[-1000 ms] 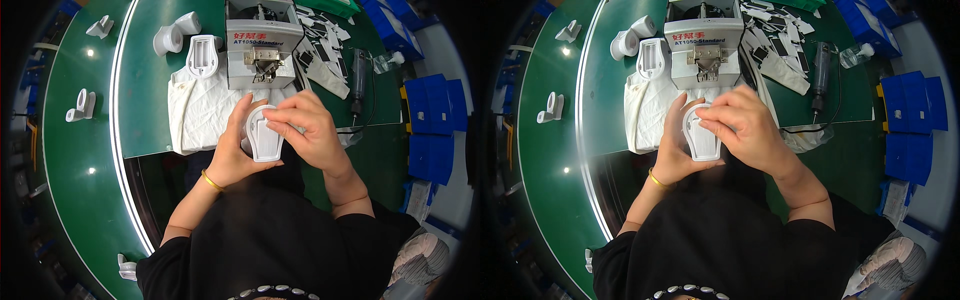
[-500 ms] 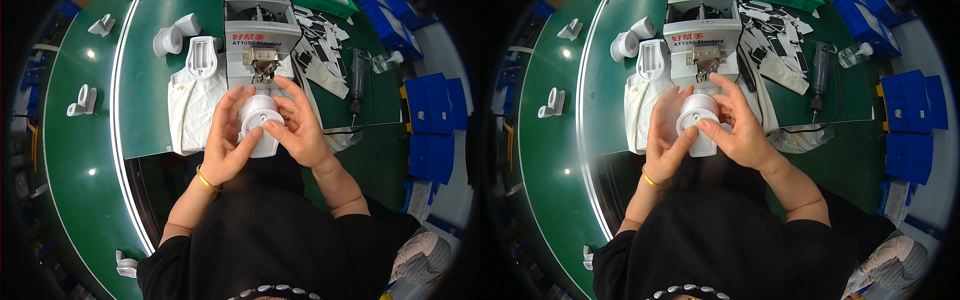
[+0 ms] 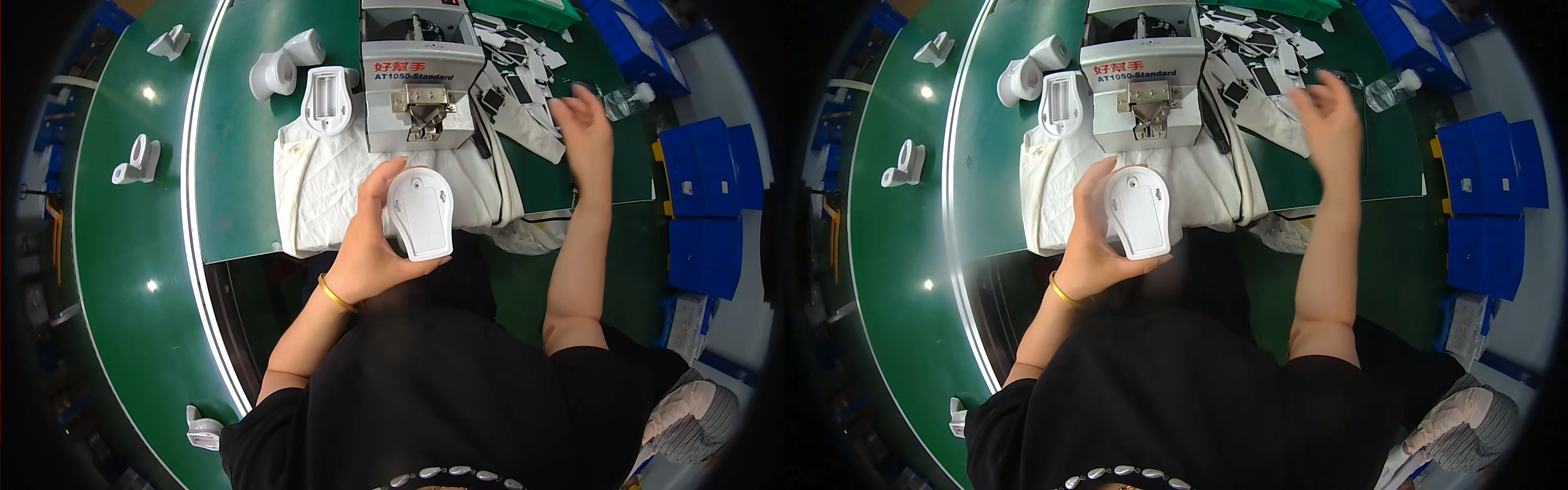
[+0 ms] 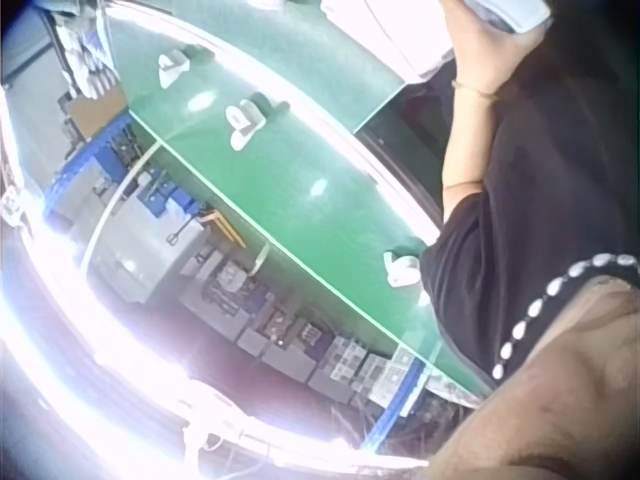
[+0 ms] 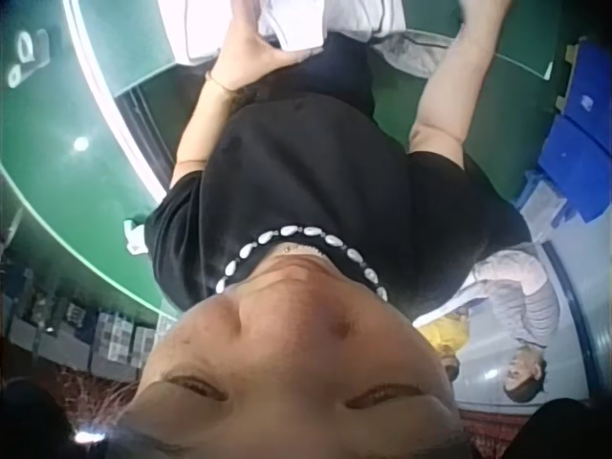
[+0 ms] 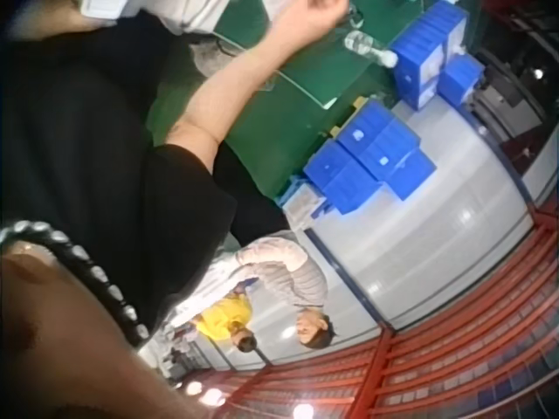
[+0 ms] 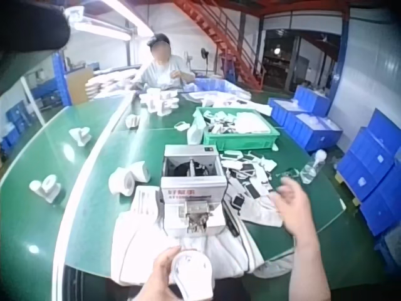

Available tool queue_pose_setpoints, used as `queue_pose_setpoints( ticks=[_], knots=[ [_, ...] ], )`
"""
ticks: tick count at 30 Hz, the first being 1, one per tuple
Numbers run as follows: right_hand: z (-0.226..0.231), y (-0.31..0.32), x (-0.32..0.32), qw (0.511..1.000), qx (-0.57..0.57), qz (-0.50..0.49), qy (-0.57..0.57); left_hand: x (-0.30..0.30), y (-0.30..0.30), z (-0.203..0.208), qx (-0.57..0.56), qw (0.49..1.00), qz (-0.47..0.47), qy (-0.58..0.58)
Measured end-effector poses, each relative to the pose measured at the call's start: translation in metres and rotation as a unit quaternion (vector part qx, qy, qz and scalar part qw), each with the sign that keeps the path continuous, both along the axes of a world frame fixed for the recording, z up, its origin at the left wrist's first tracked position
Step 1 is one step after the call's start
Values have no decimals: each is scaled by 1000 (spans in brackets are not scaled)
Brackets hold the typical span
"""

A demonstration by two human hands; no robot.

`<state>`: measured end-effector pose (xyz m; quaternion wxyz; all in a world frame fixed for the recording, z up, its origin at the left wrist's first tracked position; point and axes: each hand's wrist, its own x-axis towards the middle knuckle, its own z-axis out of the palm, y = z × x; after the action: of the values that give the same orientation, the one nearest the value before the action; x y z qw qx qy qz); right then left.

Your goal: Assembling electronic device housings by inserting internal components and securing them with screws using an electric screwdriver.

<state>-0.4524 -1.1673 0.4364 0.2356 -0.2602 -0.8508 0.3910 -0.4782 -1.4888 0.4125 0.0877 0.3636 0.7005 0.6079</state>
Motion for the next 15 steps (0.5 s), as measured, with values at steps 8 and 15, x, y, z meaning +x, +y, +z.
queue_pose_setpoints(
  ticks=[8, 15],
  knots=[
    [-57, 127, 0, 969, -47, -100, -220, 4, -4, -13, -34, 998, 1, 58],
    [4, 23, -23, 742, -528, 272, 311, 7, -5, -29, -107, 988, -15, 106]
  ],
)
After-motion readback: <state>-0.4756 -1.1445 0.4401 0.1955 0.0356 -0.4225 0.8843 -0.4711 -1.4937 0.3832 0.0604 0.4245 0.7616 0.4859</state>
